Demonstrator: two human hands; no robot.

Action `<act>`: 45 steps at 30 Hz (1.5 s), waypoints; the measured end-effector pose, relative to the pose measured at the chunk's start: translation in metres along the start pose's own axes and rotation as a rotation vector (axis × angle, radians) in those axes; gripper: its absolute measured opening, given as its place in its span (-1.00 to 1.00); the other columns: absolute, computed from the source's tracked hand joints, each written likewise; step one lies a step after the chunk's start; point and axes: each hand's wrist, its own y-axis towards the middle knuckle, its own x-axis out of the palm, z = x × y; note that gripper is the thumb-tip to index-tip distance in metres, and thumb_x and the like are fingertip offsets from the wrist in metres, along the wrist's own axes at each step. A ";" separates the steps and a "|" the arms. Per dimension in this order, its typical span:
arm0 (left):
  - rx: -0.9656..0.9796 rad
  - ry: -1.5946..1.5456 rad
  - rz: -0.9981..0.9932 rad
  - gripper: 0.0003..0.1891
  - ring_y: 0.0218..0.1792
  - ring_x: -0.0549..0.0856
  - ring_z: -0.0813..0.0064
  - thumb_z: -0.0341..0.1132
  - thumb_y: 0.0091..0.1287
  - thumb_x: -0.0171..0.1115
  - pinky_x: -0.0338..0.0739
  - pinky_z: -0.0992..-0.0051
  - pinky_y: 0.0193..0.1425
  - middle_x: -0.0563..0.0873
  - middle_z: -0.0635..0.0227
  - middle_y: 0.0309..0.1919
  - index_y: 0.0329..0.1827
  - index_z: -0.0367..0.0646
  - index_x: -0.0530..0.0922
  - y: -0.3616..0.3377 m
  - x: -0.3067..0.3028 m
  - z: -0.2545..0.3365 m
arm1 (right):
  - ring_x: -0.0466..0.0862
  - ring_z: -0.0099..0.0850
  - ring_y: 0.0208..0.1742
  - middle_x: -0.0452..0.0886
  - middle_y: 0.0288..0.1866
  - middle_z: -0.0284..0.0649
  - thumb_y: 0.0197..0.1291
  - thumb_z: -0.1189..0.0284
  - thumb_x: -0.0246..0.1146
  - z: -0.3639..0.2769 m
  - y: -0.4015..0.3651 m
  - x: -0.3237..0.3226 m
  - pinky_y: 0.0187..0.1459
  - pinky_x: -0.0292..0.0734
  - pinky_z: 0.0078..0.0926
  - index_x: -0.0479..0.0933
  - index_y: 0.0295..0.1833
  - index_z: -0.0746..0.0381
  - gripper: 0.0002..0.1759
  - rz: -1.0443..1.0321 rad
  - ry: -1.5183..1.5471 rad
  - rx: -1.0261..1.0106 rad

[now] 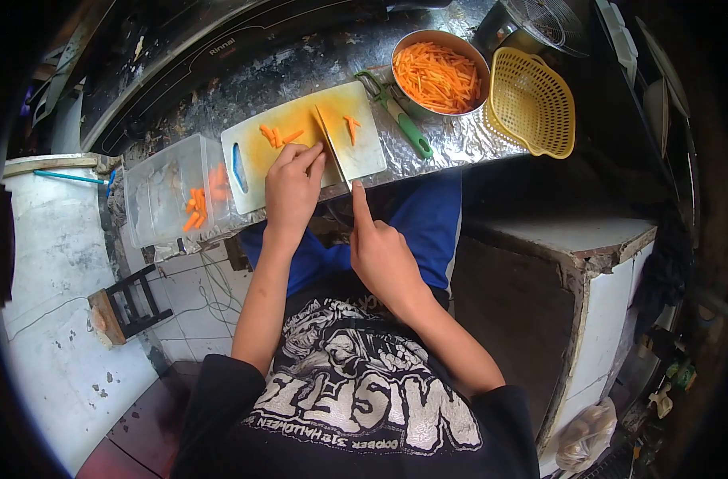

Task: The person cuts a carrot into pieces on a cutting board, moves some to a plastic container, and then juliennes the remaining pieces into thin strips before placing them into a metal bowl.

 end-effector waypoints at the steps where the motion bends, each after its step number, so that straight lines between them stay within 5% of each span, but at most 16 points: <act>1: -0.003 -0.014 -0.001 -0.78 -0.26 0.74 0.09 -0.37 0.38 0.35 0.62 0.25 -0.11 0.71 0.14 -0.23 0.00 -0.26 0.76 0.000 0.001 0.000 | 0.68 0.18 -0.44 0.61 -0.49 0.22 0.33 0.60 0.15 0.000 0.000 0.001 -0.32 0.58 0.13 0.07 0.60 0.42 -0.24 -0.004 -0.005 0.000; 7: 0.029 -0.034 -0.025 -0.81 -0.29 0.73 0.11 -0.32 0.40 0.31 0.64 0.19 -0.17 0.67 0.22 -0.24 -0.02 -0.14 0.78 0.000 0.000 -0.005 | 0.67 0.17 -0.45 0.60 -0.50 0.20 0.32 0.61 0.15 -0.003 0.004 0.000 -0.33 0.57 0.12 0.04 0.61 0.43 -0.22 -0.024 -0.015 0.002; 22: 0.102 -0.025 -0.023 -0.88 -0.30 0.73 0.13 -0.35 0.38 0.30 0.64 0.20 -0.21 0.67 0.25 -0.26 -0.21 -0.21 0.72 0.000 -0.001 -0.010 | 0.67 0.17 -0.48 0.60 -0.51 0.20 0.28 0.63 0.15 -0.010 0.006 0.018 -0.38 0.59 0.10 -0.09 0.64 0.47 -0.12 -0.018 -0.065 -0.010; 43: 0.013 -0.089 -0.068 -0.85 -0.26 0.74 0.14 -0.38 0.29 0.40 0.63 0.27 -0.13 0.72 0.22 -0.24 -0.15 -0.22 0.78 0.003 -0.005 -0.015 | 0.64 0.11 -0.51 0.57 -0.53 0.16 0.26 0.70 0.13 -0.012 0.020 0.027 -0.41 0.52 0.03 -0.06 0.62 0.50 -0.15 0.063 -0.130 -0.025; 45: 0.008 -0.087 -0.073 -0.86 -0.26 0.74 0.14 -0.39 0.29 0.39 0.64 0.27 -0.13 0.71 0.22 -0.24 -0.15 -0.22 0.77 0.003 -0.005 -0.015 | 0.67 0.15 -0.52 0.60 -0.52 0.17 0.29 0.59 0.17 -0.010 0.019 0.027 -0.44 0.63 0.06 -0.10 0.64 0.49 -0.12 0.043 -0.128 -0.043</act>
